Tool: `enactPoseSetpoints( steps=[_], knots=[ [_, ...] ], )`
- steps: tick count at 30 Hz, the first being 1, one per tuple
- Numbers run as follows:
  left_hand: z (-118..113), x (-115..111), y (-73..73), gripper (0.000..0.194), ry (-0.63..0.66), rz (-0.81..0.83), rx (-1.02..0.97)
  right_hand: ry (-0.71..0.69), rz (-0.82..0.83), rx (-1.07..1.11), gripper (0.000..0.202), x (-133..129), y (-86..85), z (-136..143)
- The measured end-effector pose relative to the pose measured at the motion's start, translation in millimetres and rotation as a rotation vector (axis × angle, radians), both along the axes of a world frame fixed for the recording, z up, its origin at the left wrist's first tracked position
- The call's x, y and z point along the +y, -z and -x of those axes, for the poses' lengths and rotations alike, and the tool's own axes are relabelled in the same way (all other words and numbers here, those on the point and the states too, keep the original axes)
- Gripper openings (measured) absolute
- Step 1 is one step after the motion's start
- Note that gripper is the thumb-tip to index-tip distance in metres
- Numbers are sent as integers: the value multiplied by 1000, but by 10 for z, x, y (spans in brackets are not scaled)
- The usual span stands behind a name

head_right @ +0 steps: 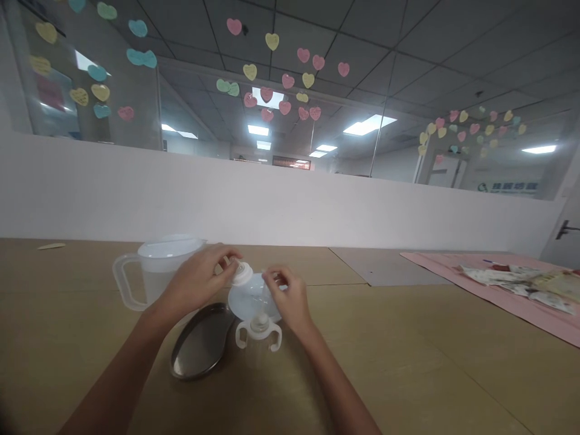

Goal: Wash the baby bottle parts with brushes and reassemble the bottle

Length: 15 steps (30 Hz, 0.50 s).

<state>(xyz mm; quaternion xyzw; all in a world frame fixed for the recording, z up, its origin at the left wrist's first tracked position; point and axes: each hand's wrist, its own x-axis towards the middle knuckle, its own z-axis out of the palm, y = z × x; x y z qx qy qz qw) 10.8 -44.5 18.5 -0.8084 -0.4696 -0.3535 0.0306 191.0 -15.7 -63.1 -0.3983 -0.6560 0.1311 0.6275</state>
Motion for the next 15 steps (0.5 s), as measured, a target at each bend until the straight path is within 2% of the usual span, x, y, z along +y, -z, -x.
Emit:
enactPoseSetpoints(
  steps=[3,6,11,15],
  knots=[
    [14,-10,-16,22,-37,-6,-23,78,-19,98,29,134,-197,-68],
    [6,-5,-16,21,-47,3,-15,136,56,32,28,328,-259,-164],
    [-29,38,23,20,-53,19,29,114,281,-327,15,646,-73,-266],
    [-54,106,80,19,-38,39,53,127,397,-581,10,777,107,-240]
  ],
)
